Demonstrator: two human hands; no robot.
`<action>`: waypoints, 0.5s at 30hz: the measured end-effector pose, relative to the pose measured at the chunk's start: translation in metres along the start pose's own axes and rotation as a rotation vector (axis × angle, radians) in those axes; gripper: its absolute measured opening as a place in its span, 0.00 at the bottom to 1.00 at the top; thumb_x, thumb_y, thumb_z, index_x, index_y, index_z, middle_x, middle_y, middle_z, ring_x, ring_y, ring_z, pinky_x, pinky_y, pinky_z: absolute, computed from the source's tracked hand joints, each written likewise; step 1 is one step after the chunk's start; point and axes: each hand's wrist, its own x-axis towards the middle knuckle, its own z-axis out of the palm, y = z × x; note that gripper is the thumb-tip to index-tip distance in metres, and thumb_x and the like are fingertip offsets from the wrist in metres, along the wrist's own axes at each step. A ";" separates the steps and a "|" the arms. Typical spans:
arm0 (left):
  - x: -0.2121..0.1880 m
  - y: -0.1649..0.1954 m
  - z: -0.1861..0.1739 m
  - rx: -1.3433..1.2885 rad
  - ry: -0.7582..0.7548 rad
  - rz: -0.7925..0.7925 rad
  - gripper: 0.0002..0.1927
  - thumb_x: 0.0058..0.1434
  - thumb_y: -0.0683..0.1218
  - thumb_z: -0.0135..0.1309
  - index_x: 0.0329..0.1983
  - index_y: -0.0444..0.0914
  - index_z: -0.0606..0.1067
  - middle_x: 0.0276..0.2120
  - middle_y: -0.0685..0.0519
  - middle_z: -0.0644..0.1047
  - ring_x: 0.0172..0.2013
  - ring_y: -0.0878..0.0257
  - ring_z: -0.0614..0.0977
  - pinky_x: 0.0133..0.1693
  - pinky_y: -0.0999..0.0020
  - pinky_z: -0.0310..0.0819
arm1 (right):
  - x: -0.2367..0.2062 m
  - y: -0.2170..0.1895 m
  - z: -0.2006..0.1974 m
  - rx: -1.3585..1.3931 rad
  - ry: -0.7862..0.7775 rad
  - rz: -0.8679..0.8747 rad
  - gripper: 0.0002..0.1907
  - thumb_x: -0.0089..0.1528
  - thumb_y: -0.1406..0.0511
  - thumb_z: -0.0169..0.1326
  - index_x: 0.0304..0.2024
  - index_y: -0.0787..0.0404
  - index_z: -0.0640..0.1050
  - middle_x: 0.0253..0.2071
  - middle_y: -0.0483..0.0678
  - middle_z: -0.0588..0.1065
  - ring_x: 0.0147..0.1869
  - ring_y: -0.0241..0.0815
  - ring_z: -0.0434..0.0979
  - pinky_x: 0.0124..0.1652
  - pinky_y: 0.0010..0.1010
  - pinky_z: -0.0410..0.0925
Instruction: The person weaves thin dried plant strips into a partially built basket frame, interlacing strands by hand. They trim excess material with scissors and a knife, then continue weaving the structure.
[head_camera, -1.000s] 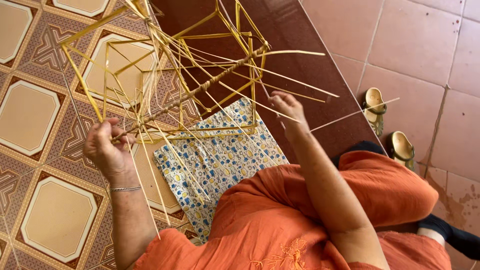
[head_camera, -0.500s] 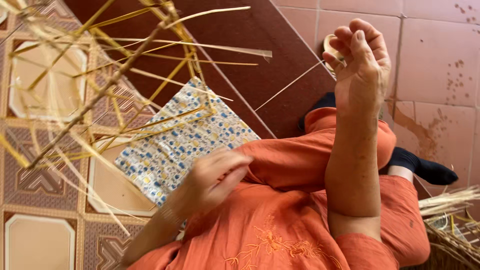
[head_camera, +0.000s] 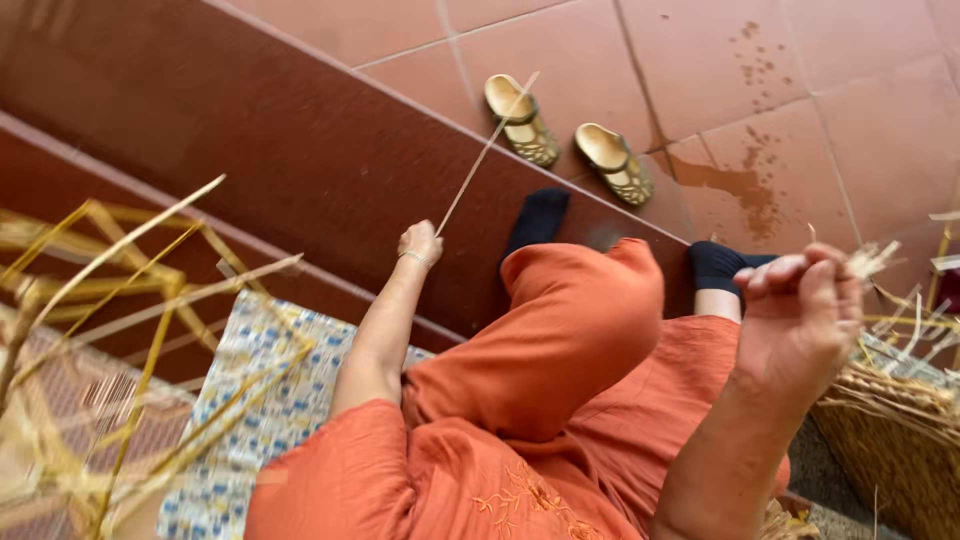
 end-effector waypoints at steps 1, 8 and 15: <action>0.004 0.003 0.006 0.003 0.022 -0.043 0.21 0.58 0.53 0.65 0.49 0.38 0.77 0.47 0.40 0.79 0.49 0.43 0.81 0.47 0.49 0.78 | -0.006 0.003 -0.016 -0.014 0.056 0.012 0.05 0.80 0.68 0.52 0.53 0.65 0.76 0.39 0.53 0.76 0.41 0.46 0.75 0.48 0.42 0.73; 0.002 0.003 0.030 0.190 -0.128 0.063 0.13 0.65 0.50 0.55 0.49 0.39 0.79 0.51 0.40 0.80 0.53 0.43 0.82 0.52 0.51 0.78 | -0.063 0.067 -0.088 -0.056 0.363 0.187 0.04 0.71 0.70 0.52 0.48 0.62 0.74 0.36 0.48 0.77 0.37 0.40 0.79 0.40 0.33 0.76; -0.007 0.037 -0.018 -0.363 0.166 0.552 0.02 0.75 0.39 0.49 0.47 0.38 0.69 0.28 0.47 0.79 0.26 0.61 0.82 0.27 0.65 0.77 | -0.114 0.081 -0.122 -0.229 0.392 0.260 0.07 0.70 0.68 0.52 0.48 0.65 0.77 0.35 0.46 0.78 0.36 0.33 0.77 0.40 0.25 0.72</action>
